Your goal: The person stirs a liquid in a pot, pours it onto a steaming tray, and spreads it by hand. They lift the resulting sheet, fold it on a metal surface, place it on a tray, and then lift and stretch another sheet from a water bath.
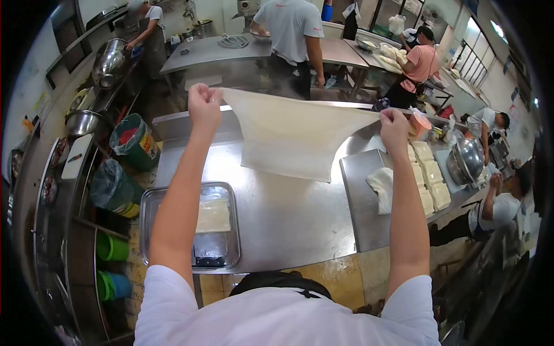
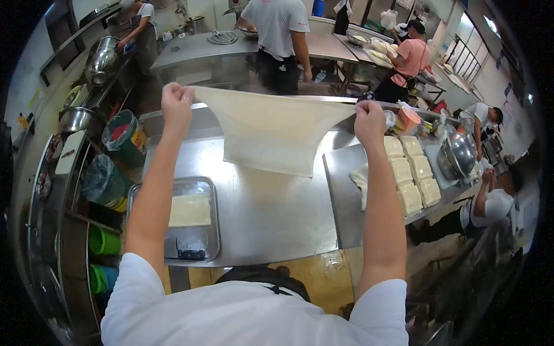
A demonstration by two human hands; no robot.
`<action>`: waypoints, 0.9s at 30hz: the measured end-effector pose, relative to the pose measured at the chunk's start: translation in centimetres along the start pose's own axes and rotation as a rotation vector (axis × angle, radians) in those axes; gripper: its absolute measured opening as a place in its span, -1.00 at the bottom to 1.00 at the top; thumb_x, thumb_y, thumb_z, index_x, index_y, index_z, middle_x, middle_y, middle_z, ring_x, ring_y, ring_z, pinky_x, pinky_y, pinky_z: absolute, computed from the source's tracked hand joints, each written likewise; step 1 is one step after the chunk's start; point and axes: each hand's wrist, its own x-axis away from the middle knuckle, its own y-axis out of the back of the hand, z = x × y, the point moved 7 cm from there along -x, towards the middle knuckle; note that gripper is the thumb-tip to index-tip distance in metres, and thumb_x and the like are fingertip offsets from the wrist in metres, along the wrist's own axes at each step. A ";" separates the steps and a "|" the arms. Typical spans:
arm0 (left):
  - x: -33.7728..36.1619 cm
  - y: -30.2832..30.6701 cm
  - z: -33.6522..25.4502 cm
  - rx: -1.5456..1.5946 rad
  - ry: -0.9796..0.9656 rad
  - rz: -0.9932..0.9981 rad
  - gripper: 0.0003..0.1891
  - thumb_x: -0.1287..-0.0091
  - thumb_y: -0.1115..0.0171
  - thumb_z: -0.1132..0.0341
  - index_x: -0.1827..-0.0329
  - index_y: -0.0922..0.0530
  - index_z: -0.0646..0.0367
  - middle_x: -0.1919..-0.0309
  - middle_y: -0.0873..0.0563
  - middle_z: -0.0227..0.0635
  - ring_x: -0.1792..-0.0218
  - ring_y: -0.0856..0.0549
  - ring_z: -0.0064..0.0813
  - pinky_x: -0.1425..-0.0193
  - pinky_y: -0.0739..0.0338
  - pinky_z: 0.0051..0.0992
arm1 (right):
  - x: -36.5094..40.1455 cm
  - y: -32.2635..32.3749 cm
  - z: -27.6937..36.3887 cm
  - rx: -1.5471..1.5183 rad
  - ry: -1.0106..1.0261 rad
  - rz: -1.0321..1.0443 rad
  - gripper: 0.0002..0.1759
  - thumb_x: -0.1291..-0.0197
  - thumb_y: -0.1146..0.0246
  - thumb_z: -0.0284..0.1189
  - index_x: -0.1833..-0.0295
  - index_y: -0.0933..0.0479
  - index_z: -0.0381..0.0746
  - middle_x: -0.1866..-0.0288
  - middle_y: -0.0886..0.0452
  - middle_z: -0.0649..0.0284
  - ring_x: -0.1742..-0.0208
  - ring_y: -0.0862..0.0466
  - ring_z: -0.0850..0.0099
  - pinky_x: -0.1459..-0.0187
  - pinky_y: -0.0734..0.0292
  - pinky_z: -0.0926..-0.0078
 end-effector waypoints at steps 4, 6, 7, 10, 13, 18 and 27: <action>7.9 2.6 -1.1 -0.022 0.007 0.076 -0.77 -0.47 -0.26 0.60 0.01 -0.37 0.19 0.23 -0.63 -0.40 0.21 -0.58 -0.64 0.08 -0.50 -0.57 | 7.0 2.7 -2.4 -0.114 -0.017 0.042 -0.89 -0.33 -0.34 -0.51 0.12 -0.67 -0.34 0.23 -0.72 0.05 0.18 -0.72 0.20 0.08 -0.59 0.29; 14.5 4.1 -2.4 0.010 0.078 0.101 -0.78 -0.49 -0.24 0.59 0.06 -0.34 0.17 0.26 -0.54 -0.44 0.21 -0.52 -0.65 0.07 -0.48 -0.57 | 13.1 4.2 -4.1 -0.083 -0.072 0.092 -0.90 -0.32 -0.34 -0.52 0.15 -0.62 -0.34 0.28 -0.66 0.06 0.22 -0.66 0.21 0.12 -0.56 0.27; 18.2 5.8 -0.4 -0.112 0.118 0.142 -0.79 -0.49 -0.23 0.58 0.10 -0.34 0.15 0.27 -0.49 -0.46 0.23 -0.46 -0.64 0.07 -0.47 -0.57 | 16.4 4.6 -4.8 -0.155 0.001 0.122 -0.90 -0.32 -0.33 -0.52 0.20 -0.58 -0.34 0.29 -0.63 0.05 0.23 -0.62 0.21 0.13 -0.52 0.28; 31.2 10.4 4.6 -0.207 0.327 0.219 -0.79 -0.41 -0.32 0.55 0.10 -0.42 0.19 0.28 -0.55 -0.44 0.19 -0.56 -0.60 0.00 -0.53 -0.51 | 29.2 3.6 -11.9 -0.004 -0.093 0.342 -0.96 -0.15 -0.29 -0.61 0.26 -0.62 -0.30 0.25 -0.62 -0.01 0.12 -0.62 0.01 0.04 -0.50 0.10; 42.8 14.7 8.7 -0.453 0.694 0.362 -0.73 -0.35 -0.38 0.52 -0.06 -0.55 0.26 0.26 -0.75 -0.34 0.22 -0.70 -0.55 0.05 -0.62 -0.44 | 41.9 2.6 -15.7 0.185 -0.073 0.701 -0.97 -0.16 -0.31 -0.58 0.28 -0.65 -0.27 0.16 -0.62 -0.07 -0.01 -0.59 -0.08 -0.05 -0.51 0.04; 41.5 13.2 8.5 -0.648 0.618 0.334 -0.78 -0.34 -0.43 0.39 0.01 -0.68 0.27 0.37 -0.76 -0.30 0.29 -0.74 -0.47 0.15 -0.64 -0.39 | 40.4 1.3 -14.5 0.072 -0.053 0.648 -0.92 -0.18 -0.34 -0.53 0.21 -0.66 -0.27 0.21 -0.63 -0.02 0.07 -0.62 -0.05 -0.01 -0.53 0.08; 23.1 1.4 21.3 -0.971 0.394 0.284 -0.63 -0.36 -0.45 0.09 -0.06 -0.71 0.16 0.07 -0.80 0.01 -0.03 -0.78 -0.17 -0.17 -0.60 -0.13 | 20.8 -14.1 -17.0 -0.013 -0.305 0.577 -0.68 -0.23 -0.39 -0.35 0.01 -0.70 -0.35 0.15 -0.77 -0.09 0.09 -0.79 0.09 0.01 -0.65 0.16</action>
